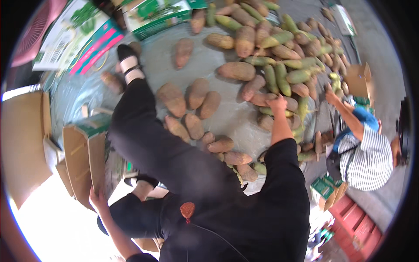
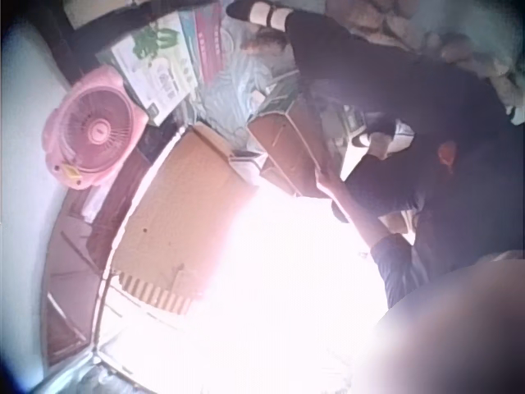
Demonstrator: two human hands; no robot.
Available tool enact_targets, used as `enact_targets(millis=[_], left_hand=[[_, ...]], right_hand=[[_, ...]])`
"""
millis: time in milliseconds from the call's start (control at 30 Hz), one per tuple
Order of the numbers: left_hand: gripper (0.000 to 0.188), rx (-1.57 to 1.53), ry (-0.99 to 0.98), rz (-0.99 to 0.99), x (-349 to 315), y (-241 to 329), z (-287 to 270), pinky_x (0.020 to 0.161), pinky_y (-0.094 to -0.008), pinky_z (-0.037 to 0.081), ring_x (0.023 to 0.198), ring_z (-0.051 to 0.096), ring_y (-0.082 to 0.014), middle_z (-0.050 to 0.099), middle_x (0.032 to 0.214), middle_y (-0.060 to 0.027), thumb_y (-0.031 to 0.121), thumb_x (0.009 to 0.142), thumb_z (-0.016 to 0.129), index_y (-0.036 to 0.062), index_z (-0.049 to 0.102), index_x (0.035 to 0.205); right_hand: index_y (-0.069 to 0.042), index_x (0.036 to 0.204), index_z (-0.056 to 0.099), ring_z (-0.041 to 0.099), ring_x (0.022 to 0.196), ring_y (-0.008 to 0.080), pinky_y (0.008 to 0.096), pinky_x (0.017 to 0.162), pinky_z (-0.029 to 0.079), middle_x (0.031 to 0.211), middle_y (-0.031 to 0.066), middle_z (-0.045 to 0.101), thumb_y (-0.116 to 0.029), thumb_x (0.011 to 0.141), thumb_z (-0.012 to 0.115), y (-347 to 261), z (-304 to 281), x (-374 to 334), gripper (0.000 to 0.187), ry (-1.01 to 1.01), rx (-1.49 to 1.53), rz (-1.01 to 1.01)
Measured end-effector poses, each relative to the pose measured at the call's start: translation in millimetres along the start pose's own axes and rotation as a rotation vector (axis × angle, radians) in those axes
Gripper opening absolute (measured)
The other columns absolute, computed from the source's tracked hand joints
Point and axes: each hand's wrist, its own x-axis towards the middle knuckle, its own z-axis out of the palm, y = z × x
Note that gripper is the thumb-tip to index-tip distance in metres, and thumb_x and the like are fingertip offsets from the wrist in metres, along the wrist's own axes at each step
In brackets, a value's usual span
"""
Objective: Sort through a large pile of produce on the floor, weigh items, and place them into cardboard boxes.
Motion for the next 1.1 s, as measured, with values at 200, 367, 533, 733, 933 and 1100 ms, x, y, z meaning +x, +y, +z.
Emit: enact_targets(millis=[200,367,533,733,933,1100], left_hand=[[0.026,0.128,-0.081,-0.076,10.3,21.3,3.2,0.078,-0.0388,0.047,0.089,0.06,-0.0372,0.063,0.095,-0.0201,0.01,0.078,0.061,-0.0018,0.06,0.101],[0.019,-0.04,0.002,0.006,-3.1,52.1,-15.1,0.072,-0.0376,0.048,0.083,0.06,-0.0334,0.063,0.09,-0.0129,0.007,0.077,0.058,0.0051,0.061,0.095],[0.017,-0.023,0.042,0.037,-3.9,47.9,-13.3,0.07,-0.0382,0.047,0.082,0.06,-0.0325,0.062,0.088,-0.0103,0.009,0.077,0.058,0.0086,0.062,0.094],[0.017,-0.029,0.02,0.058,-0.4,42.5,-12.3,0.07,-0.0396,0.048,0.082,0.06,-0.033,0.061,0.088,-0.0101,0.009,0.078,0.059,0.0096,0.061,0.095],[0.024,0.018,0.015,0.053,-5.6,30.2,-9.7,0.072,-0.041,0.048,0.087,0.059,-0.0352,0.062,0.096,-0.0135,0.009,0.077,0.062,0.0071,0.059,0.1],[0.022,-0.016,-0.009,0.142,0.7,35.8,-12.6,0.069,-0.0433,0.047,0.082,0.059,-0.0374,0.061,0.088,-0.0163,0.006,0.076,0.059,0.0044,0.058,0.097]], right_hand=[[-0.001,0.11,0.057,0.06,0.096,0.0282,0.0355,0.086,0.047,0.102,0.0145,0.063,-0.03,0.048,0.086,43.6,20.1,-3.3,0.074,0.147,0.415,-0.205],[0.003,0.101,0.057,0.059,0.093,0.0298,0.0374,0.085,0.045,0.1,0.0161,0.061,-0.024,0.049,0.084,-2.7,-6.3,-68.6,0.064,0.214,0.389,-0.293],[0.007,0.109,0.054,0.057,0.098,0.0301,0.0368,0.088,0.043,0.103,0.0196,0.059,-0.025,0.054,0.082,-57.3,-108.7,-127.4,0.07,0.307,0.441,-0.483],[0.006,0.119,0.047,0.054,0.103,0.0198,0.0319,0.091,0.043,0.113,0.0131,0.054,-0.007,0.064,0.078,-170.9,-228.6,-223.4,0.064,0.12,1.048,-0.954],[0.0,0.109,0.053,0.059,0.092,0.0171,0.0308,0.08,0.049,0.099,0.0094,0.059,-0.013,0.059,0.081,-300.7,-263.9,-406.0,0.059,-0.158,1.072,-1.434],[-0.002,0.091,0.056,0.057,0.085,0.0346,0.0412,0.074,0.046,0.088,0.0167,0.058,-0.024,0.051,0.075,-366.9,-195.9,-515.1,0.049,-0.199,0.903,-1.716]])
